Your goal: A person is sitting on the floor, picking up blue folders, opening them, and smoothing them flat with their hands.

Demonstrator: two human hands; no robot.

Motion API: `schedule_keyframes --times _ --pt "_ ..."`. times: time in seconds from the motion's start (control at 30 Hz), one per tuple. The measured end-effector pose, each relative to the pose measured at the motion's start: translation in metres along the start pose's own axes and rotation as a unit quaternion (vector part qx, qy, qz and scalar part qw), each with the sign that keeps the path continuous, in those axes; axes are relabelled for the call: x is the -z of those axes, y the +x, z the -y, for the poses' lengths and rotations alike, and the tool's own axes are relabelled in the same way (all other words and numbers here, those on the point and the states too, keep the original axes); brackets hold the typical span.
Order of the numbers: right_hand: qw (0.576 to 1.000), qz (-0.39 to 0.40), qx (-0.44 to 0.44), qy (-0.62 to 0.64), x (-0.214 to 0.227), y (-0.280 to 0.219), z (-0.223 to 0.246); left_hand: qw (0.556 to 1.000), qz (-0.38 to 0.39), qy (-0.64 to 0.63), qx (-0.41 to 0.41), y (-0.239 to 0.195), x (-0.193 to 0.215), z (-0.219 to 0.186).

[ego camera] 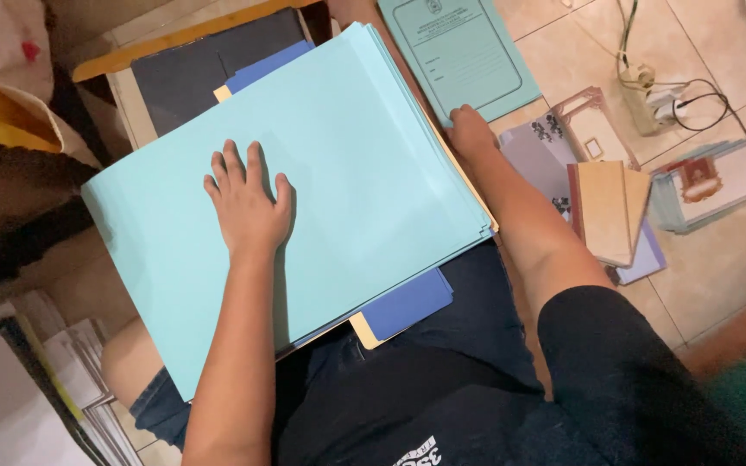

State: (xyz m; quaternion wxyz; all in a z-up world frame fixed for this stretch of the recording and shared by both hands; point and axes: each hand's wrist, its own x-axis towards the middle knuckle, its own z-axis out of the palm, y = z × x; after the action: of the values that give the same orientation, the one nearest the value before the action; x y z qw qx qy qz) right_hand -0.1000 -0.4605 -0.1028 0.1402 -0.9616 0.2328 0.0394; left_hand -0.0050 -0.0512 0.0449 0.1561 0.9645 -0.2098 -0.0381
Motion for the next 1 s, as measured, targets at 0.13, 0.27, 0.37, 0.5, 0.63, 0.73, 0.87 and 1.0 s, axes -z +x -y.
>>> schedule_keyframes --times 0.13,0.27,0.37,0.5,0.63,0.73,0.87,1.0 --pt "1.000 0.014 -0.022 0.005 -0.012 0.006 -0.010 1.000 -0.004 0.002 0.002 -0.001 -0.001 -0.001" --pt "1.000 -0.002 0.003 -0.007 -0.028 0.015 -0.016 1.000 -0.025 -0.006 -0.007 -0.001 -0.001 0.002" --pt "1.000 -0.011 0.012 -0.007 -0.039 0.022 -0.026 1.000 -0.026 -0.008 -0.011 -0.001 -0.002 0.003" --pt "1.000 -0.007 0.027 -0.013 -0.034 0.021 -0.025 1.000 -0.026 -0.007 -0.012 -0.001 -0.004 0.004" --pt "0.999 -0.005 0.028 -0.032 -0.059 0.040 -0.047 0.999 -0.029 -0.008 -0.013 -0.002 -0.003 0.003" --pt "1.000 -0.011 -0.014 -0.006 -0.050 0.039 -0.049 0.999 -0.029 -0.010 -0.012 0.000 -0.003 0.004" --pt "0.966 -0.169 -0.126 0.153 0.003 0.018 -0.035 0.998 -0.052 -0.018 -0.019 -0.002 -0.003 0.001" --pt "0.848 -0.397 0.135 0.325 0.053 0.032 -0.064 0.994 -0.097 -0.038 -0.034 -0.003 -0.002 -0.001"
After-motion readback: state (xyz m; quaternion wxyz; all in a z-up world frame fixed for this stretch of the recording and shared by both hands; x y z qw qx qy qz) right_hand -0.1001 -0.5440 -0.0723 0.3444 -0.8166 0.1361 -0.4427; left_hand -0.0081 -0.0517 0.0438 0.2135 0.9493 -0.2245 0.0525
